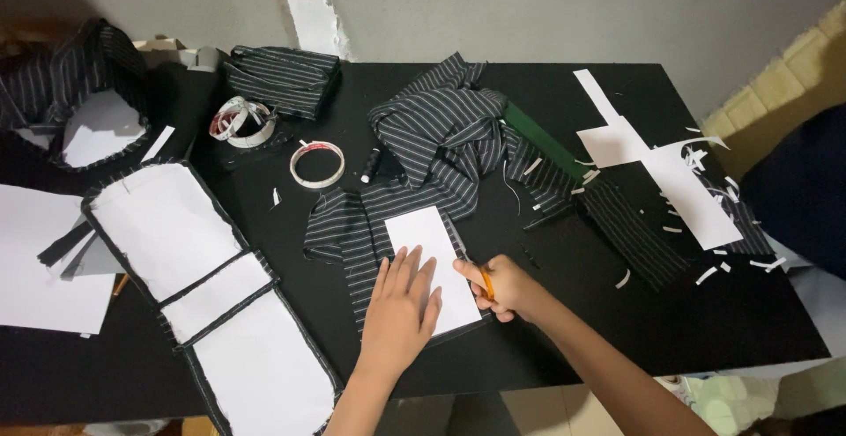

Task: Cutting fabric pieces using a paper template and applying double-sided tape to the edges.

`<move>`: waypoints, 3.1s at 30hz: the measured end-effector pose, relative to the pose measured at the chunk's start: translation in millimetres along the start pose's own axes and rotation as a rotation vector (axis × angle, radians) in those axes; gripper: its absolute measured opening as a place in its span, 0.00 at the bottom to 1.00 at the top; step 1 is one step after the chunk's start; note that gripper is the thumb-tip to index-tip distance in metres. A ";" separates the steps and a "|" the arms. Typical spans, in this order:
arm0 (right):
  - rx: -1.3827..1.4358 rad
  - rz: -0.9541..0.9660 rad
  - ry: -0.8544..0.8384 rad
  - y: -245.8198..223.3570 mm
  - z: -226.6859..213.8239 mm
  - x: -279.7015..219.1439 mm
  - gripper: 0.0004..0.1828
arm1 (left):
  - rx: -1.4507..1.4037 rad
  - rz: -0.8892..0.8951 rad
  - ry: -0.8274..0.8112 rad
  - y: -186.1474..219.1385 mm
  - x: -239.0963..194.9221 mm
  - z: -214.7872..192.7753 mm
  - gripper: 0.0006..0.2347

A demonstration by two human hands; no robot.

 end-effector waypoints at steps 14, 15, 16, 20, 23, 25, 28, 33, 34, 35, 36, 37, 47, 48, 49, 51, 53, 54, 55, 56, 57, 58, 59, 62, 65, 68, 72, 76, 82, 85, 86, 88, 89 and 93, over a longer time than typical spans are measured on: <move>-0.021 0.007 -0.030 -11.4 -3.0 6.3 0.34 | -0.007 -0.010 -0.005 -2.0 -0.4 1.2 0.17; -0.022 0.005 -0.039 -8.7 -2.5 12.7 0.33 | -0.008 -0.011 -0.015 -1.6 -0.1 1.0 0.17; -0.021 0.005 -0.039 -9.5 -2.8 11.4 0.33 | -0.009 -0.011 -0.016 -1.6 0.0 1.3 0.17; -0.021 0.002 -0.026 -12.8 -4.2 6.3 0.31 | -0.004 -0.012 -0.007 -2.0 -0.2 1.5 0.16; -0.049 0.025 -0.023 -13.8 -5.4 5.0 0.31 | -0.008 -0.010 -0.006 -1.6 0.2 1.3 0.17; -0.077 0.043 -0.026 -12.9 -6.7 5.5 0.32 | -0.009 -0.012 -0.009 -1.9 0.1 0.8 0.17; -0.068 -0.020 -0.059 -17.9 -7.6 5.0 0.33 | -0.010 0.001 -0.008 -0.8 0.3 0.8 0.16; -0.068 0.032 -0.051 -22.7 -8.5 3.7 0.34 | 0.009 -0.007 -0.006 -2.2 -0.2 2.0 0.17; -0.068 0.033 -0.051 -20.0 -8.9 6.6 0.34 | 0.009 -0.008 -0.007 -2.2 -0.4 2.2 0.17; -0.046 0.004 -0.065 -19.2 -8.4 9.6 0.33 | 0.006 -0.009 -0.009 -2.4 -0.5 2.6 0.17; -0.023 -0.025 -0.080 -18.7 -7.8 12.4 0.31 | 0.002 -0.011 -0.012 -2.6 -0.5 2.7 0.17; -0.022 -0.024 -0.080 -17.6 -7.7 14.1 0.31 | 0.002 -0.011 -0.013 -2.8 -0.8 2.5 0.17; -0.055 -0.015 -0.093 -17.7 -8.1 16.0 0.32 | 0.004 -0.020 -0.021 -2.6 -0.6 2.7 0.17; -0.050 -0.012 -0.099 -17.7 -8.0 17.0 0.32 | 0.006 -0.023 -0.023 -3.5 -0.8 3.5 0.17; -0.050 -0.012 -0.099 -15.9 -8.7 18.8 0.32 | 0.005 -0.023 -0.023 -3.3 -1.0 3.3 0.17; -0.024 -0.082 -0.132 -18.3 -8.4 21.9 0.31 | -0.005 -0.016 -0.019 -2.1 -0.4 2.2 0.17; -0.031 -0.076 -0.125 -25.0 -8.3 13.9 0.32 | -0.002 -0.019 -0.021 -2.6 -0.5 2.3 0.17; -0.037 -0.068 -0.120 -27.8 -8.5 9.9 0.33 | 0.000 -0.024 -0.024 -2.7 -0.6 2.4 0.17; -0.037 -0.068 -0.120 -26.9 -7.9 13.2 0.33 | 0.000 -0.024 -0.024 -2.9 -0.6 2.9 0.17; -0.044 -0.045 -0.111 -24.4 -7.8 16.8 0.33 | -0.002 -0.022 -0.022 -3.1 -0.8 3.1 0.17; -0.050 -0.021 -0.102 -21.9 -7.7 20.4 0.33 | -0.005 -0.020 -0.020 -3.4 -1.1 3.4 0.17; -0.051 -0.021 -0.102 -20.4 -7.7 22.3 0.33 | -0.005 -0.020 -0.020 -3.4 -1.0 3.5 0.17; -0.031 -0.040 -0.103 -20.3 -7.8 24.2 0.32 | -0.002 -0.015 -0.012 -2.9 -0.8 3.0 0.17; -0.019 -0.039 -0.093 -12.7 -8.1 38.4 0.32 | 0.003 -0.016 -0.013 -4.3 -1.5 4.6 0.17; -0.042 -0.019 -0.086 -15.8 -7.1 28.4 0.32 | 0.012 -0.020 -0.016 -5.2 -2.5 6.4 0.17; -0.050 -0.009 -0.124 -9.3 -5.3 28.9 0.33 | 0.018 -0.019 -0.013 -5.7 -2.7 6.6 0.17; -0.040 0.015 -0.142 -8.9 -7.2 -14.7 0.34 | 0.016 -0.006 -0.016 -4.2 -1.4 4.7 0.17; -0.070 0.066 -0.161 28.7 -14.5 -39.2 0.34 | 0.025 0.002 -0.015 0.0 -0.6 -0.1 0.17; 0.090 0.140 -0.151 115.7 -29.1 -56.8 0.34 | -0.212 -0.065 0.312 5.4 -4.4 -51.9 0.16; -0.016 -0.042 -0.049 133.8 -35.3 -73.0 0.37 | -0.171 -0.092 0.468 3.4 -18.6 -80.3 0.13; 0.082 0.035 -0.124 147.8 -26.9 -75.8 0.35 | -0.163 -0.059 0.377 4.4 -21.4 -80.0 0.12; 0.173 0.111 -0.205 159.3 -8.3 -87.7 0.34 | -0.150 -0.033 0.291 2.3 -33.0 -77.8 0.10; 0.307 0.210 -0.174 163.9 0.3 -96.6 0.30 | -0.121 -0.017 0.151 1.4 -38.7 -66.3 0.12; 0.394 0.063 -0.521 168.9 52.9 -103.8 0.32 | -0.001 -0.002 0.004 -6.8 -63.0 -41.5 0.14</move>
Point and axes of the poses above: each hand's wrist, its own x-axis towards the middle knuckle, its own z-axis out of the palm, y = z × x, the point moved 7 cm from there along x, towards the middle knuckle, and after that the axes turned 9 degrees about -x, right-handed, at the moved point
